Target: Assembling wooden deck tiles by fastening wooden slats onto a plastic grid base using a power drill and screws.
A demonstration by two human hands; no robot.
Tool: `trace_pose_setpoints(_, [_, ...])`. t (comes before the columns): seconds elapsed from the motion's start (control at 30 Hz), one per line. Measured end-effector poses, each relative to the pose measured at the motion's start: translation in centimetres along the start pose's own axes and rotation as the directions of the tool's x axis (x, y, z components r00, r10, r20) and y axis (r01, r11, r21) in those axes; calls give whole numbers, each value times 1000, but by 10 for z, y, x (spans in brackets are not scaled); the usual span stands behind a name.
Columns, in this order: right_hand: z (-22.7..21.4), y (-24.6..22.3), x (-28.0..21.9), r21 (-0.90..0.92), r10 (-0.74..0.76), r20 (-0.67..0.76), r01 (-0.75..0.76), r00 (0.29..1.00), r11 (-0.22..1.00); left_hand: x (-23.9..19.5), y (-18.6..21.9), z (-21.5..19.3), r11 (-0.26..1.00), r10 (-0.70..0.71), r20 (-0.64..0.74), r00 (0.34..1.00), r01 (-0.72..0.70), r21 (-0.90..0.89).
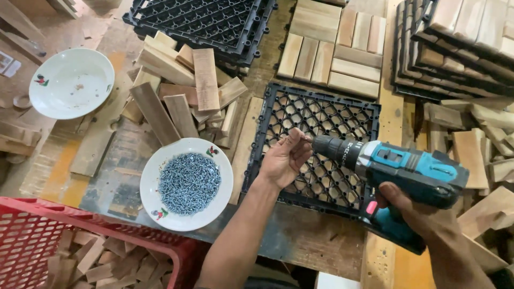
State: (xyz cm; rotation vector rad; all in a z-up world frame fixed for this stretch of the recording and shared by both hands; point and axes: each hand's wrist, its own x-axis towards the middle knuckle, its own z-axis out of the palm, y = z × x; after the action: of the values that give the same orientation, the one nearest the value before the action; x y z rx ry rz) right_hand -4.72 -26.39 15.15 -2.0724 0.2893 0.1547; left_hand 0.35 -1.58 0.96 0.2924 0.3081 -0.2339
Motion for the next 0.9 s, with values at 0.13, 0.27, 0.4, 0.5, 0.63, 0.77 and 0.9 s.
trace_pose_setpoints(0.13, [-15, 9, 13, -226, -490, 242, 540, 837, 811, -5, 5, 9, 986, -82, -134, 988, 100, 134])
trace_pose_setpoints(0.27, [-4, -52, 2, -185, -37, 75, 50, 997, 981, -15, 10, 49, 953, -90, -233, 968, 152, 262])
trace_pose_setpoints(0.4, [-5, -80, 36, -289, -214, 112, 238, 970, 927, 31, -20, 35, 429, 422, -77, 903, -124, 895])
trace_pose_setpoints(0.5, [1, -104, 53, -260, -15, 41, 26, 999, 965, 57, -44, 29, -388, 505, 268, 821, -62, 920])
trace_pose_setpoints(0.63, [17, -138, 83, -380, 106, -3, -99, 994, 920, 81, -51, 38, -758, 413, 74, 908, 298, 581])
trace_pose_setpoints(0.77, [31, -148, 102, -448, 129, 62, -87, 990, 890, 76, -52, 35, -746, 412, 72, 908, 291, 599])
trace_pose_setpoints(0.9, [37, -149, 112, -478, 134, 95, -72, 986, 875, 76, -57, 31, -745, 425, 67, 903, 306, 593])
